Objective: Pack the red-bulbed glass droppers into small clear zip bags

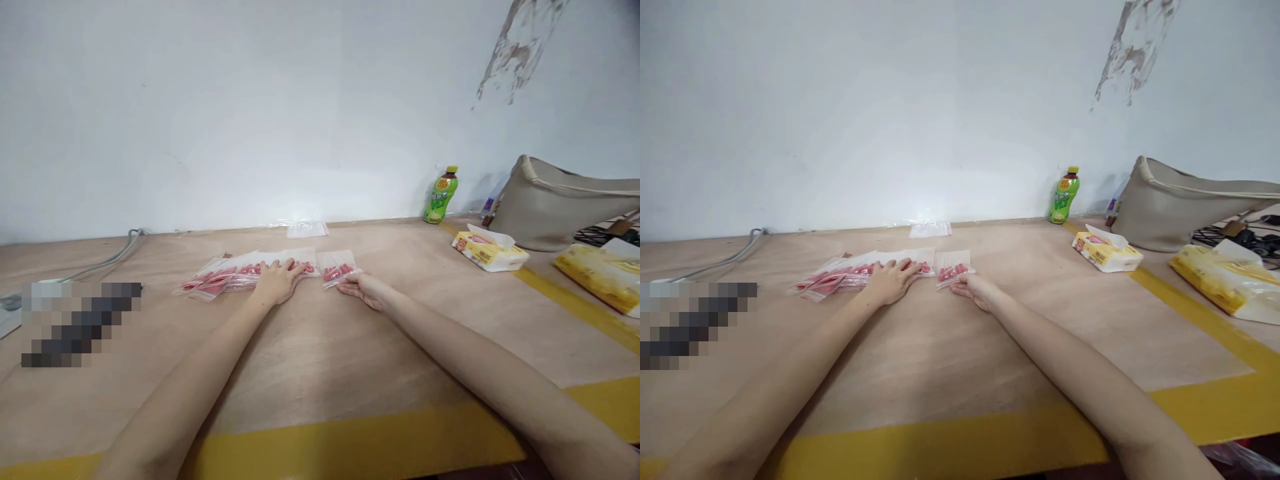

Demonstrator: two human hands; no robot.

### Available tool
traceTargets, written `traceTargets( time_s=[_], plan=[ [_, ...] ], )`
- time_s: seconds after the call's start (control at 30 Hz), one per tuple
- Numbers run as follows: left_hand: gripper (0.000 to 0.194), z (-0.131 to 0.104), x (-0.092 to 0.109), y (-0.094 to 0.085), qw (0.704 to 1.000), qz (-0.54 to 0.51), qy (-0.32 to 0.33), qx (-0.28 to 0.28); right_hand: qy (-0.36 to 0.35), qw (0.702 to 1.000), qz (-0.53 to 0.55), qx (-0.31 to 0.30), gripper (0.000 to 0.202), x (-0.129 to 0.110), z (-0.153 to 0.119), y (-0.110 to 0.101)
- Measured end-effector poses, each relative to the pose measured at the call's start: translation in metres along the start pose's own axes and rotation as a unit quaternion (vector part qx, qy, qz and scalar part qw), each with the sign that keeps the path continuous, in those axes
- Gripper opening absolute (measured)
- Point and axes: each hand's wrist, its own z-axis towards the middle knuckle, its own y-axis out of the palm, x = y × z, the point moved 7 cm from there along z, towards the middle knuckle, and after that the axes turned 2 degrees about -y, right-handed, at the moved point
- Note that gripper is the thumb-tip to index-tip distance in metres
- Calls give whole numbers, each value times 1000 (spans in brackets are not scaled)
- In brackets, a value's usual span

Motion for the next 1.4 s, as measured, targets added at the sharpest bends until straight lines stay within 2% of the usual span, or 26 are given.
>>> traceTargets(
  time_s=[0.1, 0.17, 0.2, 0.23, 0.3, 0.37, 0.4, 0.5, 0.6, 0.73, 0.83, 0.97, 1.13, 1.4],
  plan=[
    [32, -8, -9, -7, 1000, 3, 0, 14, -2, 999, -32, 20, 19, 0, -4, -16],
    [34, -12, -7, -13, 1000, 5, 11, 27, -37, 992, -112, 47, 36, -3, -6, -36],
    [35, -14, -3, -15, 999, 2, 22, 32, -75, 979, -182, 59, 40, -8, -7, -46],
    [35, -15, 4, -17, 999, -11, 39, 36, -128, 953, -264, 70, 41, -15, -8, -55],
    [33, -17, 22, -20, 995, -53, 79, 42, -256, 866, -420, 84, 35, -32, -13, -62],
    [31, -16, 40, -20, 988, -97, 108, 44, -360, 780, -504, 87, 31, -43, -17, -62],
    [32, -14, 49, -19, 986, -109, 116, 44, -393, 751, -525, 82, 32, -45, -18, -61],
    [33, -5, 67, -15, 983, -121, 127, 43, -445, 706, -549, 39, 32, -48, -16, -52],
    [28, 4, 72, -11, 982, -132, 131, 44, -480, 654, -585, 4, 22, -46, -16, -39],
    [20, 7, 68, -6, 980, -147, 128, 43, -508, 562, -653, 29, 24, -43, -18, -30],
    [21, 6, 65, -5, 979, -154, 125, 45, -520, 516, -678, 57, 24, -45, -20, -28],
    [20, 4, 66, -7, 979, -156, 120, 58, -526, 482, -699, 47, 25, -46, -22, -22],
    [19, 6, 70, -11, 978, -150, 122, 83, -545, 478, -688, 24, 28, -46, -30, -12],
    [19, 10, 84, -5, 972, -127, 170, 103, -561, 467, -684, 5, 32, -39, -43, 18]
  ],
)
